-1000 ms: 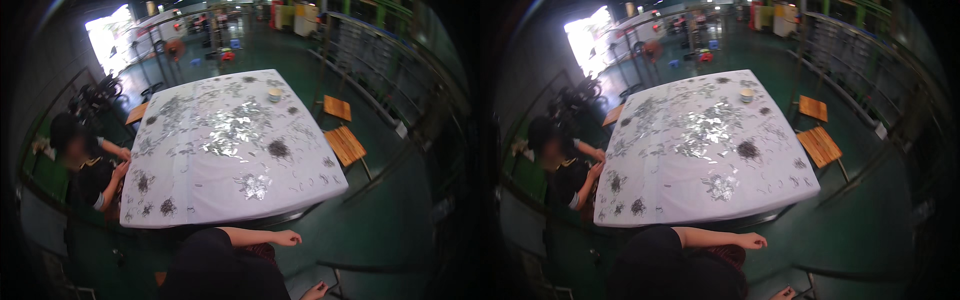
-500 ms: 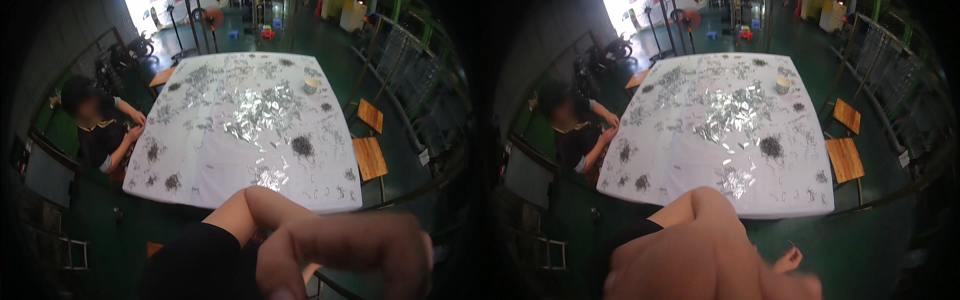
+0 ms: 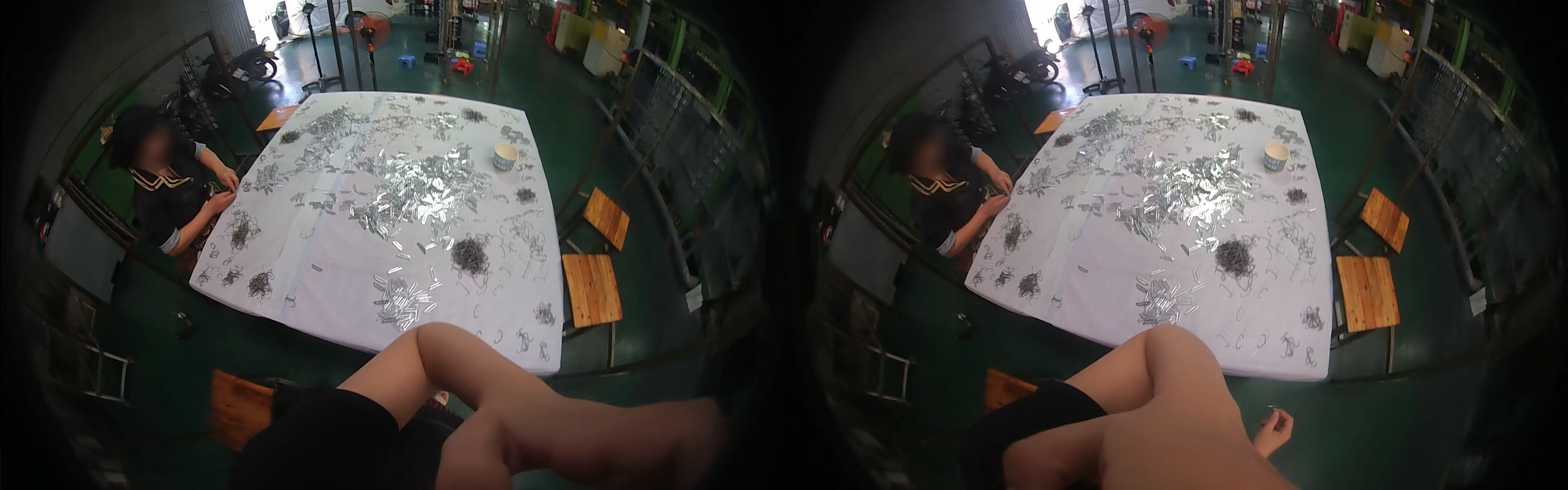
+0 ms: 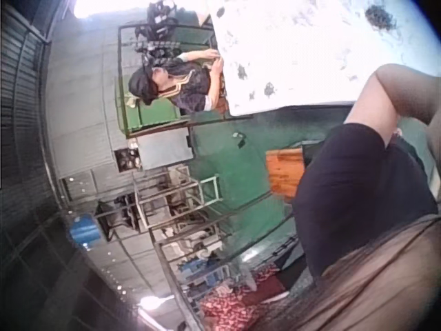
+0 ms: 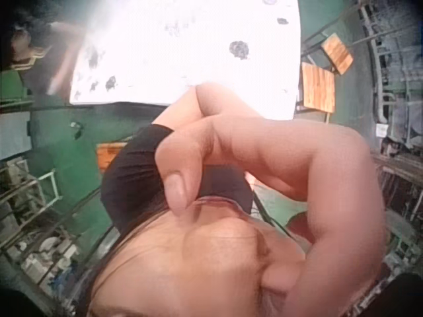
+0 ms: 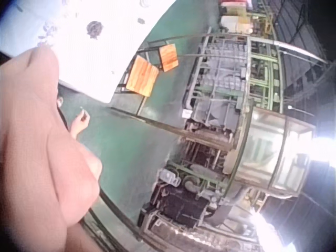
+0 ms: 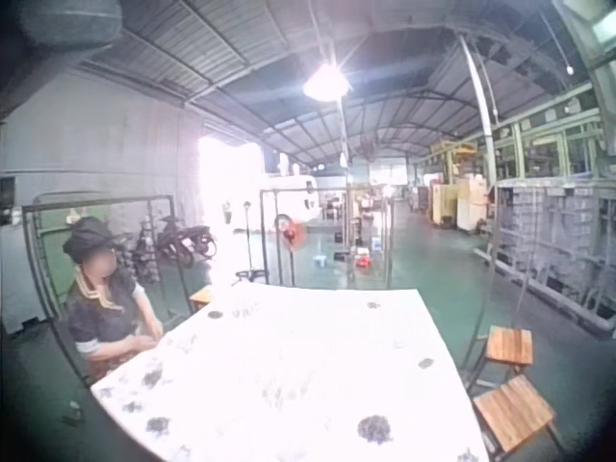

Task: The person stands at a large table covered with small metal parts, including hooks and cylindrical pieces. They repeatedly pick up a hook and a cylindrical piece, insert the cylinder into the hook, and place the assembled unit on the table. A second person is visible working on the opposite side of the table.

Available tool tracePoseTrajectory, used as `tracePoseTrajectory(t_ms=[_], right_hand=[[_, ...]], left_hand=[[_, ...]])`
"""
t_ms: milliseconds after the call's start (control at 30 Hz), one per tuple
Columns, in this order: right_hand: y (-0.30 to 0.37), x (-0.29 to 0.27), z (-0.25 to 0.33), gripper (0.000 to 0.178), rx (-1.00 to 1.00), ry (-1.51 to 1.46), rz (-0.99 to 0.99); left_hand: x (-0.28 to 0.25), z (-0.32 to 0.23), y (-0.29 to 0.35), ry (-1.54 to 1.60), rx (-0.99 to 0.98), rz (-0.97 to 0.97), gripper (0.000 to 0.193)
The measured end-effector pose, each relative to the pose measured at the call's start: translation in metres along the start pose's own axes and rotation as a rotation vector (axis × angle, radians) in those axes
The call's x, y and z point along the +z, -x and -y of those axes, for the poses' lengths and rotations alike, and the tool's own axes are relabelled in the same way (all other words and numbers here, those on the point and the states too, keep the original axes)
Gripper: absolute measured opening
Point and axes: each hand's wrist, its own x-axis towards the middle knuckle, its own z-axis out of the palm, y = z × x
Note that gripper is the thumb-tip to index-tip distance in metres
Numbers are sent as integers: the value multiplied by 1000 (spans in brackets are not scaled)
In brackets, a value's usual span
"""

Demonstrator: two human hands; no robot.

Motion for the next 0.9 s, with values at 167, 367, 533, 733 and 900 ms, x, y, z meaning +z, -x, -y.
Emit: tracePoseTrajectory(t_ms=[167,367,533,733,900], right_hand=[[-32,-2,0,6,-25,-74,90],[-46,7,4,6,-41,-147,148],[-57,33,18,6,-59,-207,220],[-59,77,58,7,3,-165,435],[-104,128,76,7,-168,16,670]], left_hand=[[-10,9,-9,-103,11,4,44],[-17,-3,-12,-230,78,6,50],[-49,-72,23,-1124,63,112,54],[-96,-107,250,-1555,-1138,-551,71],[-85,-111,332,-1390,-1165,-917,63]])
